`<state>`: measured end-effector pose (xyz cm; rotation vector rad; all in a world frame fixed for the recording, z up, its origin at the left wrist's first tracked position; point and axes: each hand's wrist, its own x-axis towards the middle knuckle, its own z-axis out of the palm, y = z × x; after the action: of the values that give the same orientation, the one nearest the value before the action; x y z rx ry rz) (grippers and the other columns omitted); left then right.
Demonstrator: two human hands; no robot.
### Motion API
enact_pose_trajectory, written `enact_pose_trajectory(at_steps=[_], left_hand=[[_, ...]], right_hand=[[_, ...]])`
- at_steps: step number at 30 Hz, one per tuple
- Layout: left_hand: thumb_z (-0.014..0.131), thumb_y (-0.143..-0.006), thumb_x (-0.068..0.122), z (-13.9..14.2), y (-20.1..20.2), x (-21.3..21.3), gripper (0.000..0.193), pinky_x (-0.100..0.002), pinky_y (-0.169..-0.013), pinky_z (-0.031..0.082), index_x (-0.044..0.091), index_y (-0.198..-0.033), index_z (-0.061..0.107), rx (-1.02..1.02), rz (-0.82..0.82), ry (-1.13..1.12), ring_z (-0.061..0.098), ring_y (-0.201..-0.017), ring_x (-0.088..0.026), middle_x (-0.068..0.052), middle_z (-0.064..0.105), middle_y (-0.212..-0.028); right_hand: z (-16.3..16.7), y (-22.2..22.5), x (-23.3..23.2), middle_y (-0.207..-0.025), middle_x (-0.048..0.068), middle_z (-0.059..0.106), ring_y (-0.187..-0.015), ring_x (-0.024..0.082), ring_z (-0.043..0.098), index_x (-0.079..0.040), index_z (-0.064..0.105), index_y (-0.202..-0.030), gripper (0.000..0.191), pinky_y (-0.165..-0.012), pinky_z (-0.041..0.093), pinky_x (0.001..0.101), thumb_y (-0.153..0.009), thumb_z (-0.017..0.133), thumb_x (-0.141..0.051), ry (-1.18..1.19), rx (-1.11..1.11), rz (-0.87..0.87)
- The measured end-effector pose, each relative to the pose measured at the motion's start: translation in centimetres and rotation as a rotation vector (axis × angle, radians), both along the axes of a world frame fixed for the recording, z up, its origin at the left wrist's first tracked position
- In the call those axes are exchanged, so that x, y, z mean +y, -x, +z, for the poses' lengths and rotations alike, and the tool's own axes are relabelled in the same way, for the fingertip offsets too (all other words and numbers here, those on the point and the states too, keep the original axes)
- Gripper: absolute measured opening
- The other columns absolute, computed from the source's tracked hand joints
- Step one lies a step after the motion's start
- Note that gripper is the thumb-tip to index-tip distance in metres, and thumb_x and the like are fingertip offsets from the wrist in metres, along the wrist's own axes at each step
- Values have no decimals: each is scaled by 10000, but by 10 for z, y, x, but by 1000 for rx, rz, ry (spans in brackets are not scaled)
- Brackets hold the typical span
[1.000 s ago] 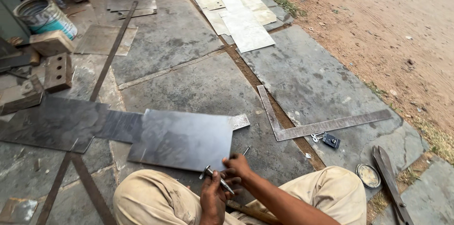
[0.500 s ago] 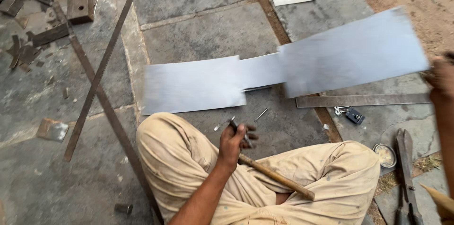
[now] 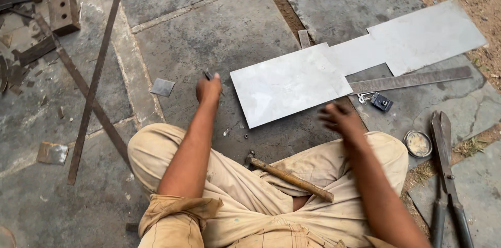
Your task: The person sits on the ground and uses a hammer and punch to create indentations along the edges of a metal sheet. They repeatedly reposition the sheet and strike different locations to form a series of marks.
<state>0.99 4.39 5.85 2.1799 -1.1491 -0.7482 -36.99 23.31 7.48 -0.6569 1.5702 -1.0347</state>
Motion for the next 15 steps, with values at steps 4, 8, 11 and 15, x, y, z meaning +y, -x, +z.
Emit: enact_pose_trajectory(at_steps=[4,8,11,15], left_hand=[[730,-853,365,-49,24,23,458,-486,-818,586,-52,-1041,728,375,-1,-219,758,-929,-337,-211,758,-999],[726,-827,330,-69,48,30,402,-509,-757,630,-17,-1029,695,562,-74,-237,779,-877,-343,-194,771,-1006],[761,-832,377,-76,57,29,441,-479,-819,597,-19,-1024,737,212,-225,-247,756,-929,-372,-229,759,-1041],[761,-830,405,-78,66,41,462,-473,-876,572,-13,-1025,759,86,-361,-295,747,-992,-393,-248,763,-1065]], right_hand=[[-4,-54,13,-1186,138,749,-1043,284,723,-87,673,-1237,460,-897,585,428,-920,671,-420,-78,207,253],[1,-73,20,-1201,85,740,-1080,251,712,-130,708,-1233,484,-918,576,408,-880,693,-461,-59,486,703],[11,-90,25,-1177,75,733,-1063,250,720,-129,733,-1188,511,-926,583,401,-839,735,-501,-111,568,955],[24,-116,37,-1139,90,733,-1076,269,687,-118,762,-1116,542,-943,550,426,-806,772,-563,-60,718,1233]])
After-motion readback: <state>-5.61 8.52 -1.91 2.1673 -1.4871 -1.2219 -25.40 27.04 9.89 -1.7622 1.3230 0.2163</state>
